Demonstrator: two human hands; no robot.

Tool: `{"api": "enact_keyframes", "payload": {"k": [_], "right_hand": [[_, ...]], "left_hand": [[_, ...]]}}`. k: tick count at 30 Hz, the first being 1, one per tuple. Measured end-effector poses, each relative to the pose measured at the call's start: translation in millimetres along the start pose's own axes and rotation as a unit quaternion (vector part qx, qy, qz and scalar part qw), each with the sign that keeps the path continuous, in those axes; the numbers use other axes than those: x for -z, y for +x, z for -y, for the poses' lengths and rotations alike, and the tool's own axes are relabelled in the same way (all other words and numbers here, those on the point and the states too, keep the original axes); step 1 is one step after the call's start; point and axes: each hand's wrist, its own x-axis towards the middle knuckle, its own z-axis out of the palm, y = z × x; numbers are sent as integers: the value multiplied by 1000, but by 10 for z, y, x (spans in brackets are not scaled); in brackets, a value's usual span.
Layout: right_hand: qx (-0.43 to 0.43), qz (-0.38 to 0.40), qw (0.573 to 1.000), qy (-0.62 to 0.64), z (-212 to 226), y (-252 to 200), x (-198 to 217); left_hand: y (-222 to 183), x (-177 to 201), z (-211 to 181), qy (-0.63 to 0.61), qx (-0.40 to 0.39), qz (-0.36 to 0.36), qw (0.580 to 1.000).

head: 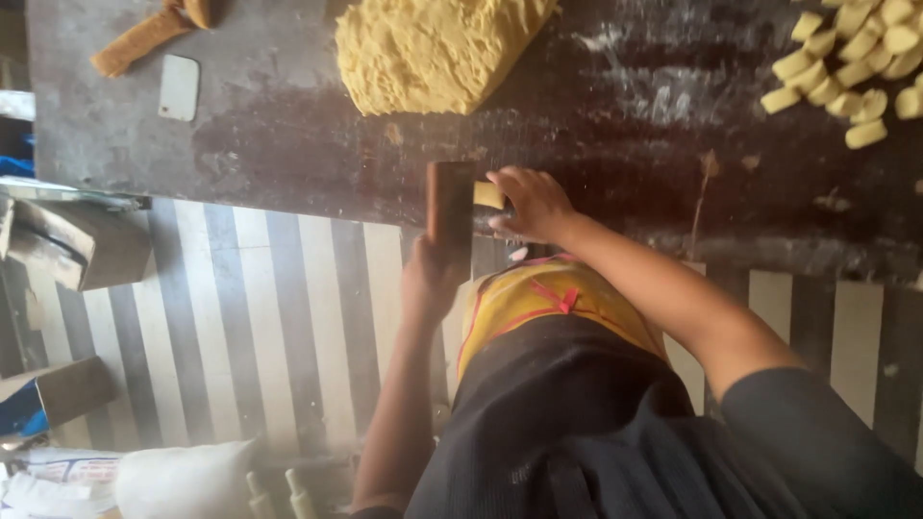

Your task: Rolling and cutting dough into small portions for baking in a commercial bakery setting.

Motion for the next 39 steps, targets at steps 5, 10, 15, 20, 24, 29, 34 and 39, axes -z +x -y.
{"api": "enact_keyframes", "payload": {"k": [5, 10, 15, 20, 24, 29, 34, 39], "right_hand": [[-24, -57, 998, -33, 98, 99, -159], [-39, -106, 992, -62, 190, 85, -190], [-47, -100, 993, -37, 212, 33, -187], [-61, -63, 994, -59, 198, 74, -175], [-114, 18, 993, -28, 186, 110, -66], [-136, -65, 955, 255, -326, -81, -505], [-213, -58, 745, 630, -360, -23, -599], [-206, 2, 938, 280, 302, 225, -39]], "left_hand": [[13, -88, -452, 89, 4, 44, 995], [-1, -123, -549, 132, -97, 36, 986], [-51, -131, -639, 167, -91, 58, 980], [147, -375, -485, 171, -85, 76, 979], [223, -376, -464, 155, -106, 63, 980], [40, -122, -397, 128, -115, 33, 985], [-28, -14, -413, 147, -93, 14, 985], [-41, 32, -569, 184, -62, 60, 979]]}}
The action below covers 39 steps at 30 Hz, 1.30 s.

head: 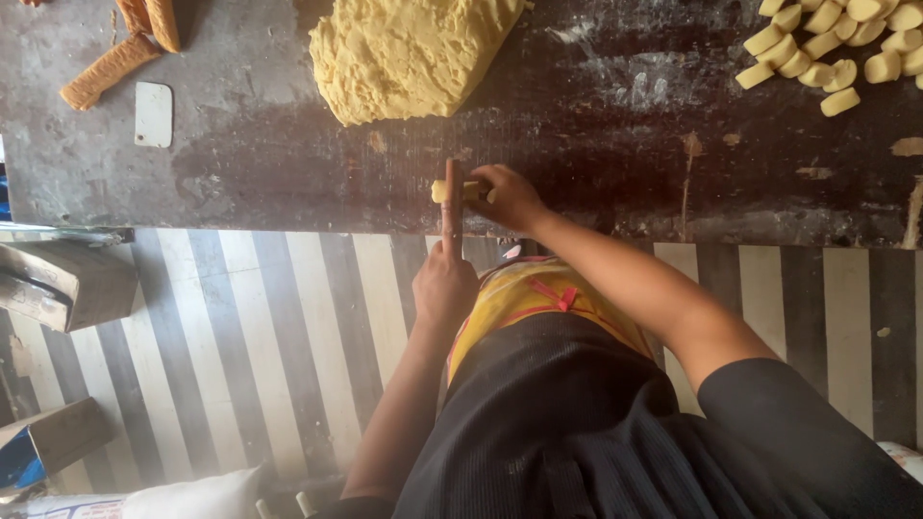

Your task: Rolling and cutting dough into small portions for baking in a commercial bakery setting.

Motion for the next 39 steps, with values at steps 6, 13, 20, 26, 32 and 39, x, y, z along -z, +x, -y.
{"api": "enact_keyframes", "payload": {"k": [6, 13, 20, 26, 32, 39], "right_hand": [[20, 16, 973, -229, 230, 12, 1], [82, 1, 979, -185, -410, 176, 16], [-49, 113, 931, 342, -608, 189, 58], [-9, 36, 998, -51, 9, 207, -110], [59, 91, 934, -340, 157, 253, -239], [-27, 53, 994, -87, -372, 299, -213]], "left_hand": [[241, -373, 172, 0, -5, 5, 1000], [188, -221, 234, -40, -31, -17, 999], [77, -52, 371, -34, -97, -131, 986], [132, -20, 280, 19, -66, -61, 996], [307, -270, 323, 34, -5, -1, 999], [174, -262, 525, -29, -52, -74, 995]]}}
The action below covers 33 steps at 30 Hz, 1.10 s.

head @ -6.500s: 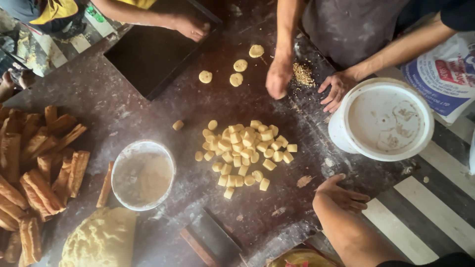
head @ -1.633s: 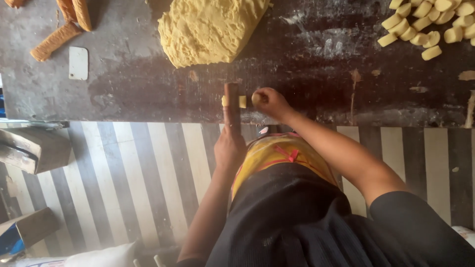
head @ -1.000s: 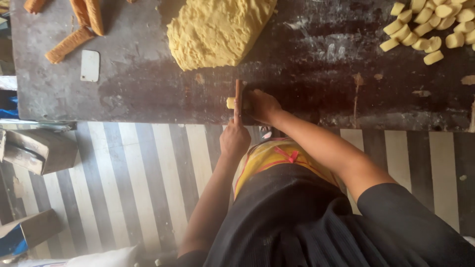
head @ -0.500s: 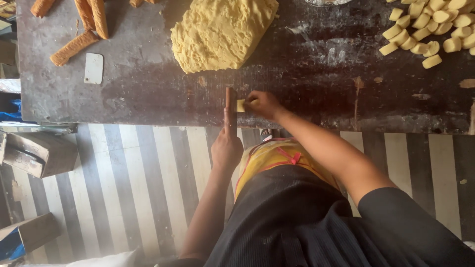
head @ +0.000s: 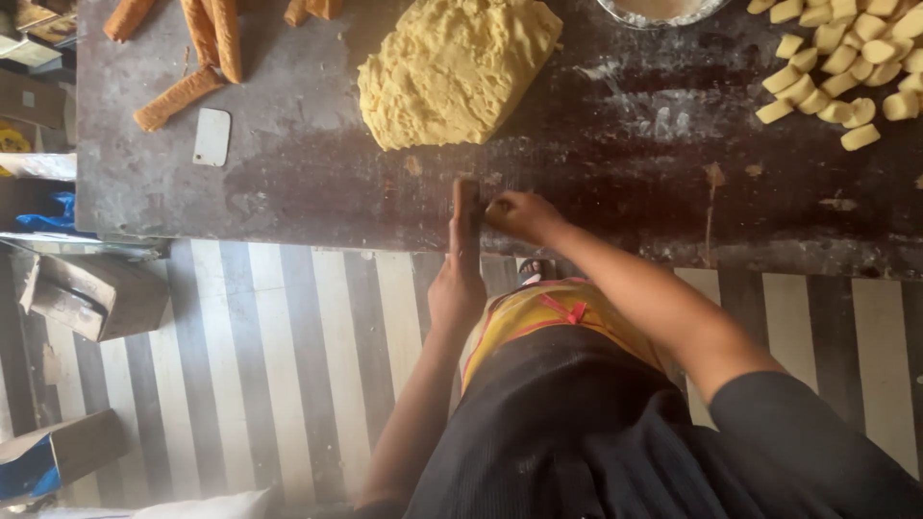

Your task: Rolling and cutting dough into small portions for baking in a commercial bakery setting.

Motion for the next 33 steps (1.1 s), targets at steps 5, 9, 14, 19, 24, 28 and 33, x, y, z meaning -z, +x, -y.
{"api": "enact_keyframes", "payload": {"k": [5, 9, 14, 19, 24, 28, 33], "right_hand": [[-61, 122, 899, 417, -122, -247, 373], [-128, 67, 910, 388, 107, -214, 311], [62, -63, 993, 77, 150, 11, -19], [72, -84, 988, -110, 658, -79, 49], [15, -27, 978, -208, 729, -6, 7], [28, -34, 976, -213, 820, -68, 40], [6, -52, 998, 24, 260, -35, 16]], "left_hand": [[-225, 175, 47, -32, -18, -98, 995], [-133, 280, 33, 13, -5, -50, 999], [-50, 328, -70, 23, 11, -11, 1000], [-5, 366, -124, 41, 48, 31, 998], [143, 297, -149, 51, 56, 72, 994], [402, 6, -115, 94, 28, 59, 993], [361, 124, -200, 59, 32, 45, 997]]}}
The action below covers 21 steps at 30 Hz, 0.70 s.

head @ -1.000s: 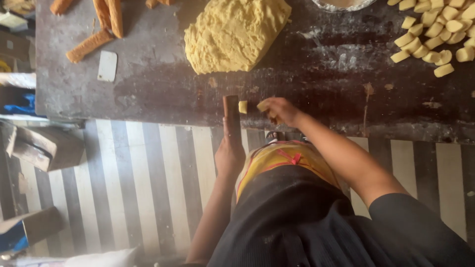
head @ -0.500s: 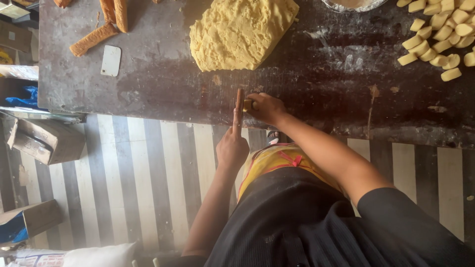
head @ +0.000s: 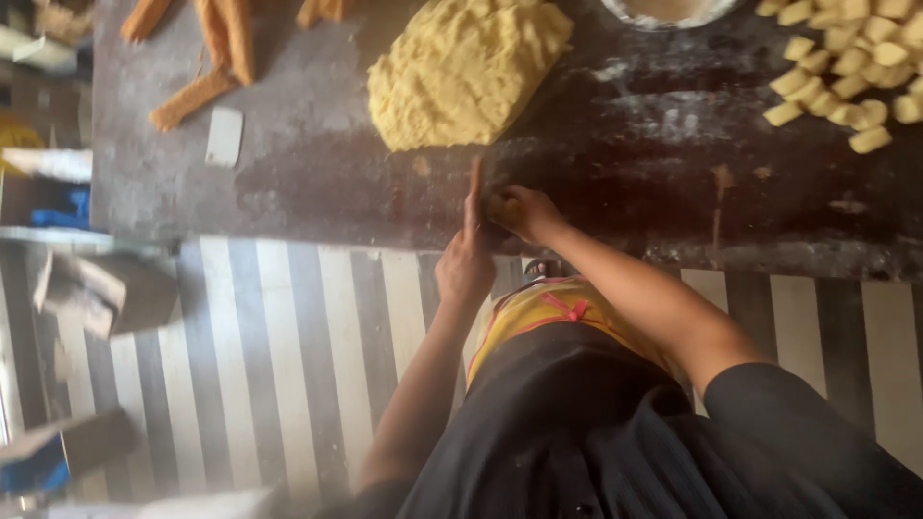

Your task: Rolling and cutting dough into small portions for baking in a commercial bakery setting.

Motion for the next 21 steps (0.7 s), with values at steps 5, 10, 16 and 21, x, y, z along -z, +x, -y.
{"api": "enact_keyframes", "payload": {"k": [5, 10, 16, 21], "right_hand": [[-167, -44, 851, 497, -1066, -478, 307], [-187, -147, 628, 741, -1399, -1279, 970], [-89, -282, 607, 737, -1755, -1716, 2147], [41, -409, 685, 602, -1710, -1867, 3513]], "left_hand": [[-386, 530, -394, -136, -25, -53, 989], [-365, 785, -797, -349, -295, -101, 884], [-296, 647, -620, -148, 164, 41, 974], [-185, 142, 20, -54, 115, 23, 992]]}}
